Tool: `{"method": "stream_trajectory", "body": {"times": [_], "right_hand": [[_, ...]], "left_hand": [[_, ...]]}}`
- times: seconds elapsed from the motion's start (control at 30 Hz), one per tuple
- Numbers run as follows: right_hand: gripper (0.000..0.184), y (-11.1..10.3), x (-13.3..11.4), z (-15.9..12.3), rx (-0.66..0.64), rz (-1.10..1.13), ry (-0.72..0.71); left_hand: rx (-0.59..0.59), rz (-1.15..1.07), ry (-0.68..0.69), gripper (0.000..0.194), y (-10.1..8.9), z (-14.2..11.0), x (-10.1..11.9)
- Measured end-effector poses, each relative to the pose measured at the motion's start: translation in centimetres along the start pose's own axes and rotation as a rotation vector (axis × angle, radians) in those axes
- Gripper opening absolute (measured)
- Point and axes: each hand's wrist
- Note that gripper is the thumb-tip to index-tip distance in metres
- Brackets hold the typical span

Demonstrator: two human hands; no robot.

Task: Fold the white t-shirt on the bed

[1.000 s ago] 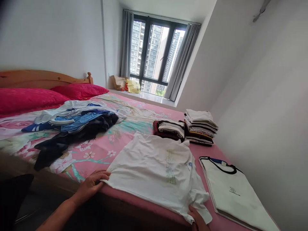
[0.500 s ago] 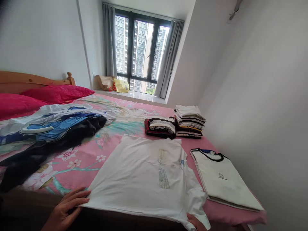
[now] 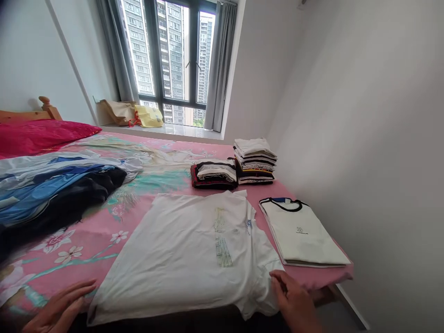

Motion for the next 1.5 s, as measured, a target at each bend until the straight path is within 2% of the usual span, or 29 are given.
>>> {"method": "stream_trajectory", "body": {"times": [0.1,0.2,0.3,0.37,0.43,0.5,0.6,0.67,0.77,0.83,0.93,1.0,1.1,1.17,1.27,1.37,1.43,1.5], "right_hand": [[0.037,0.4,-0.7,4.8,0.074,-0.014,-0.043],[0.036,2.9,-1.9,8.5,0.096,-0.02,-0.179],[0.031,6.1,-3.5,10.3,0.028,-0.012,-0.432],[0.028,8.0,-3.8,10.8,-0.097,-0.036,-0.618],[0.03,9.4,-3.4,11.3,-0.18,-0.092,-0.678],[0.035,10.1,-2.4,12.3,-0.149,-0.144,-0.571],[0.035,9.9,-1.4,15.3,-0.048,-0.145,-0.326],[0.037,9.2,-1.6,18.3,0.011,-0.097,-0.22],[0.042,8.0,-2.8,24.1,0.128,-0.027,-0.058],[0.048,7.8,-3.6,28.3,0.149,-0.037,0.063],[0.053,8.6,-3.8,33.7,0.077,-0.13,0.181],[0.049,9.7,-3.4,36.0,-0.008,-0.159,0.205],[0.035,11.2,-3.0,37.4,-0.134,-0.139,0.203],[0.027,11.5,-2.9,37.6,-0.153,-0.125,0.19],[0.023,10.5,-3.0,37.9,-0.041,-0.126,0.147],[0.023,8.7,-3.3,38.9,0.063,-0.035,0.185],[0.019,7.8,-3.8,39.6,0.02,0.131,0.291],[0.015,7.4,-4.5,40.2,-0.073,0.275,0.378]], "left_hand": [[0.006,0.031,-0.171,0.033,1.8,4.5,1.8],[-0.075,0.062,-0.184,0.036,4.7,9.6,3.4],[-0.206,0.118,0.002,0.036,8.1,13.7,4.4],[-0.372,0.161,0.187,0.037,10.2,15.3,4.8],[-0.549,0.237,0.265,0.039,11.9,16.4,4.5],[-0.62,0.349,0.182,0.047,13.1,17.4,3.4],[-0.527,0.5,-0.008,0.06,14.4,19.7,0.5],[-0.459,0.537,-0.057,0.063,15.4,21.9,-1.5],[-0.42,0.51,-0.04,0.065,17.2,25.5,-3.7],[-0.421,0.49,0.012,0.065,18.5,27.7,-4.5],[-0.423,0.515,0.063,0.061,20.3,30.5,-4.7],[-0.474,0.561,0.079,0.062,21.2,32.0,-4.3],[-0.6,0.606,0.114,0.061,21.7,33.7,-3.0],[-0.647,0.628,0.121,0.05,21.5,34.5,-2.0],[-0.748,0.578,0.047,0.027,20.6,35.4,-1.1],[-0.856,0.344,-0.057,0.024,19.6,36.1,-1.1],[-0.861,0.247,-0.104,0.025,19.3,36.4,-1.3],[-0.858,0.257,-0.137,0.024,19.2,36.5,-1.3]]}}
Point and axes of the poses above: each hand's wrist, its own z-axis towards the middle knuckle, its own y-axis out of the palm, x = y × z, and after that the axes turned 5 degrees about x, right-handed
